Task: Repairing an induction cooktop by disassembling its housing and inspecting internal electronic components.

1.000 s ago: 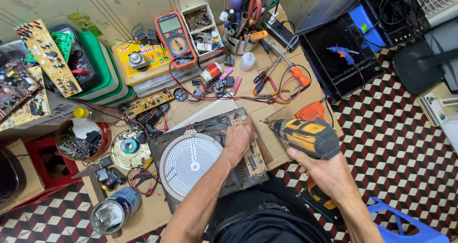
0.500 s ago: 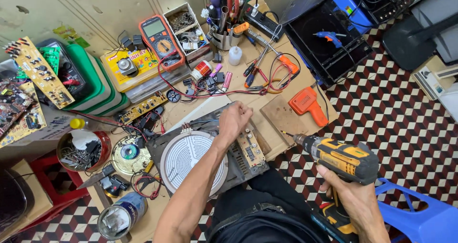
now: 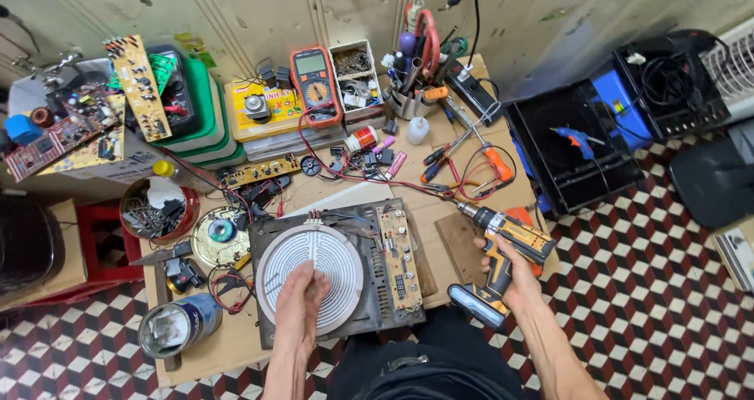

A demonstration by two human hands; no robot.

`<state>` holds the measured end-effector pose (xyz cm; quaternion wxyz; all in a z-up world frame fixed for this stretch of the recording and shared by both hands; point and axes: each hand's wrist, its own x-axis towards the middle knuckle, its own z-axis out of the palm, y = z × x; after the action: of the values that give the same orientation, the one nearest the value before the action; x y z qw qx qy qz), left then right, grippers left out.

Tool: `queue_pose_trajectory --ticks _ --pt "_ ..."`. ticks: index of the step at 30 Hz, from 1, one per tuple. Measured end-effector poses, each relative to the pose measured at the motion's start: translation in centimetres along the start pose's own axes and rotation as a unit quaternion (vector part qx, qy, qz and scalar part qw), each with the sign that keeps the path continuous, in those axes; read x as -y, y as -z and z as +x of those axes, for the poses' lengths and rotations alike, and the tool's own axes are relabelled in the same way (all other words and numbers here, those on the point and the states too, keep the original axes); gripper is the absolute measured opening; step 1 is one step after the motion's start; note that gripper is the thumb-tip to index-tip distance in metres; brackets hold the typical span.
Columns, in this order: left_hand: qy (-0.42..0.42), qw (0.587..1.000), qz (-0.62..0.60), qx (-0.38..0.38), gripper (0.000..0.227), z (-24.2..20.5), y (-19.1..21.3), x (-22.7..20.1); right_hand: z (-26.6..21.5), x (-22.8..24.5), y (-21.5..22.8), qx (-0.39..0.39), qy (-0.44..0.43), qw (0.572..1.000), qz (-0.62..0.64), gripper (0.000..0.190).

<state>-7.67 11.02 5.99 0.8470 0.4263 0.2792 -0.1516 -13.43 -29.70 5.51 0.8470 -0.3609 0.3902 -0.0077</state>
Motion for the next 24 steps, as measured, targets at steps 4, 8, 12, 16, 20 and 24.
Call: queue_pose_trajectory --ticks 4,8,12,16,20,24 --pt "-0.006 0.992 -0.018 -0.125 0.036 -4.0 1.3 2.1 6.2 -0.3 1.4 0.025 -0.049 0.998 0.004 0.034" --pt "-0.010 0.982 -0.056 -0.181 0.045 -6.6 1.7 4.7 9.2 -0.7 0.8 0.049 -0.087 0.994 0.046 0.034" --pt "0.029 0.974 -0.062 -0.216 0.046 -7.2 1.2 7.7 10.2 -0.4 0.2 0.067 -0.120 0.990 0.015 0.037" --pt "0.044 0.972 -0.052 -0.226 0.045 -7.0 -0.8 9.4 12.3 0.9 0.8 0.080 -0.133 0.987 -0.041 0.038" --pt "0.060 0.978 -0.041 -0.196 0.045 -6.9 -3.9 9.7 13.6 2.6 1.6 0.040 -0.141 0.973 -0.180 0.038" --pt "0.068 0.977 -0.025 -0.202 0.044 -6.5 -6.3 9.7 12.9 3.8 2.2 0.029 -0.095 0.884 -0.456 0.040"
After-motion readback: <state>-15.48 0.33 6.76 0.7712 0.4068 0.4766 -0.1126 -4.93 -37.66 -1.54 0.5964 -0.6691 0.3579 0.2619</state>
